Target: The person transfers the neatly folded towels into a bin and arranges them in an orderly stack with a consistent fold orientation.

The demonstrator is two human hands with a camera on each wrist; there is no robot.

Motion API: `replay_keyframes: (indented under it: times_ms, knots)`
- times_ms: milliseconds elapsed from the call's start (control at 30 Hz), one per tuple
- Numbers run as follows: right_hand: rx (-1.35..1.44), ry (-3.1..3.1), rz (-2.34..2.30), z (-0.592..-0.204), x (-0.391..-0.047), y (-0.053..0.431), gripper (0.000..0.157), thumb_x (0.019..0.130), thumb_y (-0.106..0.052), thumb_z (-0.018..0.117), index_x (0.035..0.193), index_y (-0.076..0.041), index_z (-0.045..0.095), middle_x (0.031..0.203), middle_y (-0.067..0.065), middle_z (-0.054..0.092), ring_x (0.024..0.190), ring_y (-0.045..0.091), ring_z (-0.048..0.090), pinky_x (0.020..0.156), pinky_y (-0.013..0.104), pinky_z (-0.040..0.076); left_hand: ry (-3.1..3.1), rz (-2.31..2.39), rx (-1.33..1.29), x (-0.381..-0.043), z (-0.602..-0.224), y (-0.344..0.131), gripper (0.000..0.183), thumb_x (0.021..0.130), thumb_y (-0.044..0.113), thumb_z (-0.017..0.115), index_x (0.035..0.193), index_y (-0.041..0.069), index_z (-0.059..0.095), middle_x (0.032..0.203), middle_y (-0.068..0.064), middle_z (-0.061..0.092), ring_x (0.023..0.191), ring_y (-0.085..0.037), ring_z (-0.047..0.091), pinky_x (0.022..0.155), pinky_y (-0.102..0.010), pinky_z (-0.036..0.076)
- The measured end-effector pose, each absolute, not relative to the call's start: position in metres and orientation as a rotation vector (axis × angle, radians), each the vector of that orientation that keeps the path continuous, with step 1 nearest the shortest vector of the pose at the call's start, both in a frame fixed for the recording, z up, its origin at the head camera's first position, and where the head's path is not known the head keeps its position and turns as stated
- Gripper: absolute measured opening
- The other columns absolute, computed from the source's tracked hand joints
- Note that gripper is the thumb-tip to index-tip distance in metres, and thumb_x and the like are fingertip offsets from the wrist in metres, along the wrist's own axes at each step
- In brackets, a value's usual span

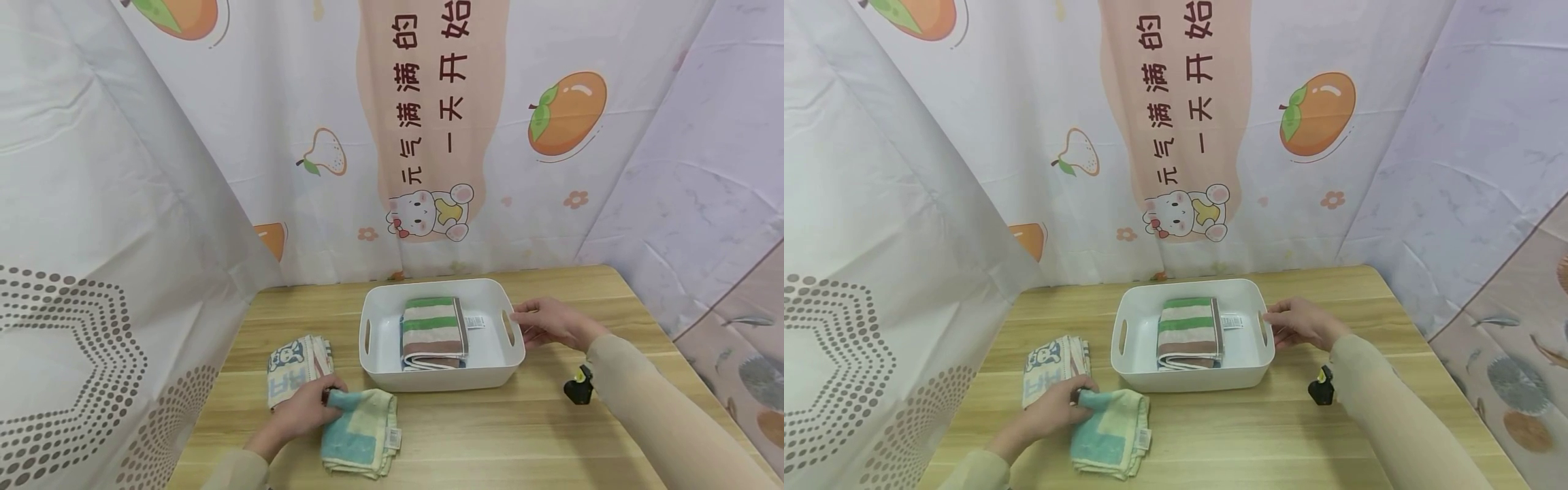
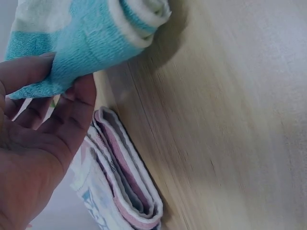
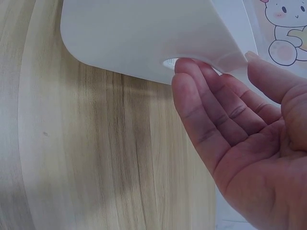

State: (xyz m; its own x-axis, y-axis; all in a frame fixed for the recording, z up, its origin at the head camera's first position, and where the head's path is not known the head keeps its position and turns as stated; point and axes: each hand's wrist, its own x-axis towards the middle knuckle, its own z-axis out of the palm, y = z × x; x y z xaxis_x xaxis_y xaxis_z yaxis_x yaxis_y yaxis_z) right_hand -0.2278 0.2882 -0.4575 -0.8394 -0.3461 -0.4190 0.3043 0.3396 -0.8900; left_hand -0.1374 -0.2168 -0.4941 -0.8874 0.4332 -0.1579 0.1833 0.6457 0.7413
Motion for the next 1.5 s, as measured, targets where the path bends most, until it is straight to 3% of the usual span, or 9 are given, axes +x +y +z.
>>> replay_keyframes:
  times_ms: [300, 600, 833, 1000, 1200, 1300, 1500]
  knots:
    - [-0.051, 2.081, -1.524, -0.457, -0.227, 0.288, 0.052, 0.105, -0.023, 0.058, 0.14, 0.015, 0.046, 0.101, 0.021, 0.071, 0.079, 0.021, 0.072, 0.079, 0.039, 0.062, 2.622, 1.173, 0.614, -0.137, -0.494, -0.209, 0.026, 0.083, -0.001, 0.077, 0.095, 0.02, 0.068, 0.099, 0.006, 0.068, 0.092, -0.011, 0.062, 0.08, -0.027, 0.054]
    - [-0.091, 2.171, -1.475, -0.456, -0.227, 0.288, 0.046, 0.104, -0.022, 0.061, 0.134, 0.012, 0.051, 0.101, 0.02, 0.072, 0.082, 0.025, 0.072, 0.081, 0.044, 0.061, 2.671, 1.166, 0.722, -0.135, -0.489, -0.2, 0.034, 0.08, -0.01, 0.074, 0.095, 0.021, 0.071, 0.103, 0.003, 0.069, 0.093, -0.008, 0.061, 0.077, -0.027, 0.055]
    - [-0.139, 2.253, -1.449, -0.454, -0.225, 0.285, 0.051, 0.103, -0.02, 0.062, 0.142, 0.008, 0.046, 0.122, 0.023, 0.067, 0.093, 0.027, 0.072, 0.088, 0.049, 0.058, 2.651, 1.149, 0.762, -0.133, -0.482, -0.193, 0.032, 0.082, -0.008, 0.074, 0.096, 0.02, 0.071, 0.103, -0.001, 0.069, 0.092, -0.008, 0.06, 0.077, -0.026, 0.053]
    - [-0.211, 2.37, -1.383, -0.449, -0.223, 0.28, 0.059, 0.102, -0.026, 0.064, 0.149, 0.004, 0.043, 0.142, 0.026, 0.054, 0.118, 0.035, 0.062, 0.097, 0.053, 0.053, 2.634, 1.144, 0.774, -0.134, -0.477, -0.188, 0.03, 0.084, -0.007, 0.074, 0.096, 0.021, 0.069, 0.103, 0.002, 0.069, 0.094, -0.01, 0.063, 0.078, -0.026, 0.054]
    - [-0.254, 2.584, -1.234, -0.443, -0.221, 0.274, 0.069, 0.1, -0.034, 0.066, 0.155, -0.003, 0.038, 0.158, 0.027, 0.037, 0.142, 0.051, 0.035, 0.108, 0.067, 0.038, 2.627, 1.158, 0.838, -0.134, -0.474, -0.183, 0.032, 0.083, -0.008, 0.074, 0.096, 0.022, 0.069, 0.103, 0.005, 0.069, 0.095, -0.009, 0.063, 0.078, -0.026, 0.055]
    - [-0.303, 2.697, -1.157, -0.441, -0.221, 0.269, 0.066, 0.099, -0.035, 0.068, 0.154, -0.007, 0.044, 0.157, 0.026, 0.039, 0.144, 0.051, 0.033, 0.111, 0.069, 0.033, 2.62, 1.153, 0.842, -0.135, -0.472, -0.18, 0.034, 0.084, -0.008, 0.074, 0.097, 0.023, 0.069, 0.103, 0.005, 0.069, 0.094, -0.009, 0.062, 0.078, -0.027, 0.056]
    - [-0.52, 2.841, -1.077, -0.44, -0.221, 0.253, 0.056, 0.097, -0.025, 0.071, 0.147, -0.006, 0.054, 0.148, 0.021, 0.054, 0.14, 0.046, 0.042, 0.113, 0.066, 0.032, 2.622, 1.128, 0.79, -0.135, -0.466, -0.173, 0.032, 0.086, -0.006, 0.074, 0.099, 0.023, 0.07, 0.106, 0.005, 0.069, 0.095, -0.011, 0.063, 0.077, -0.026, 0.056]
